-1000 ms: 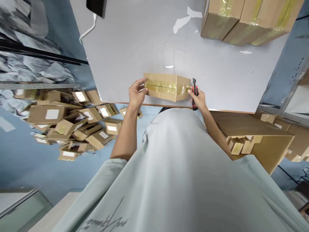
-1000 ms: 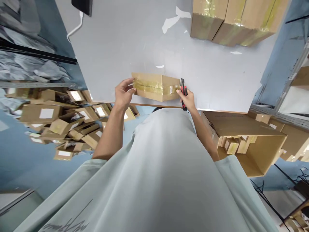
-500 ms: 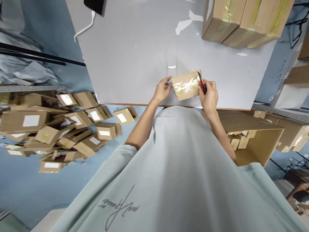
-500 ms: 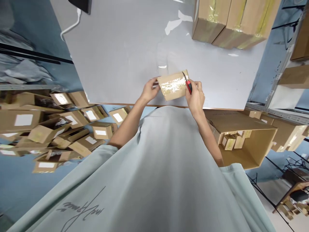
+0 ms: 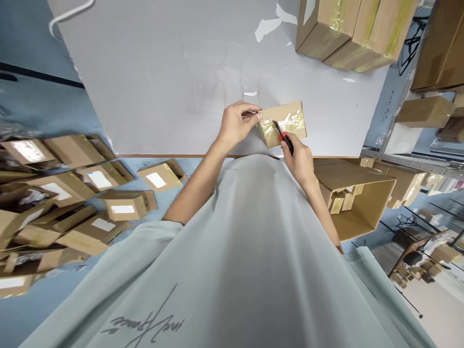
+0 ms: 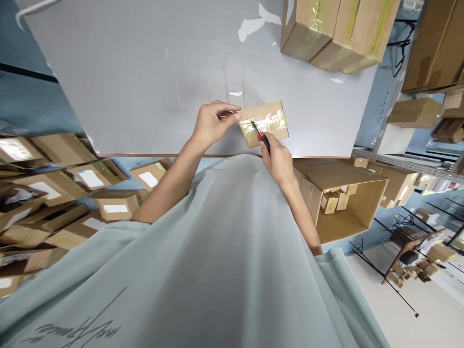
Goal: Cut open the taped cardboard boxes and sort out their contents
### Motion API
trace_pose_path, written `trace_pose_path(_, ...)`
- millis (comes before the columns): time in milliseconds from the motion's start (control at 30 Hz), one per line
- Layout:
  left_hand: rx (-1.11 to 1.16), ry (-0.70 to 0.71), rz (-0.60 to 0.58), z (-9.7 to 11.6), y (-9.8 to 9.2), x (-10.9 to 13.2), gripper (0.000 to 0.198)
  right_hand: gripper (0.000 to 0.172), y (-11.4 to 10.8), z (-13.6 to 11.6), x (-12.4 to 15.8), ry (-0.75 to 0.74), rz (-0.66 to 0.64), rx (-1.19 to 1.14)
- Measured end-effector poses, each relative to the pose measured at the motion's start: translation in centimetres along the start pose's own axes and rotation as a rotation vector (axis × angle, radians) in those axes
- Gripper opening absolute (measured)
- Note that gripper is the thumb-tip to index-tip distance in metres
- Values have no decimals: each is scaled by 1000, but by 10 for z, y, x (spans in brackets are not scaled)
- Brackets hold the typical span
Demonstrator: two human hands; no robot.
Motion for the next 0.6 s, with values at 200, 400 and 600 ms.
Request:
trace_pose_path(200, 50, 9, -30, 4, 1, -2, 18, 53, 11, -29, -5, 23, -62, 80)
trace_pose_path(400, 72, 18, -4, 7, 2, -3, 15, 54, 10, -43, -8, 47, -110, 179)
trace_pose_path(600, 59, 11, 10, 4, 7, -2, 14, 53, 8, -63, -8, 140, -194, 359)
Point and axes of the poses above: each hand's wrist, its own x-axis away from the middle knuckle, its own y-axis out of the palm, z = x × y, the point moved 5 cm from there along -x, towards the middle knuckle, and after that the axes turned 5 degrees about z, right-handed, at the moved point
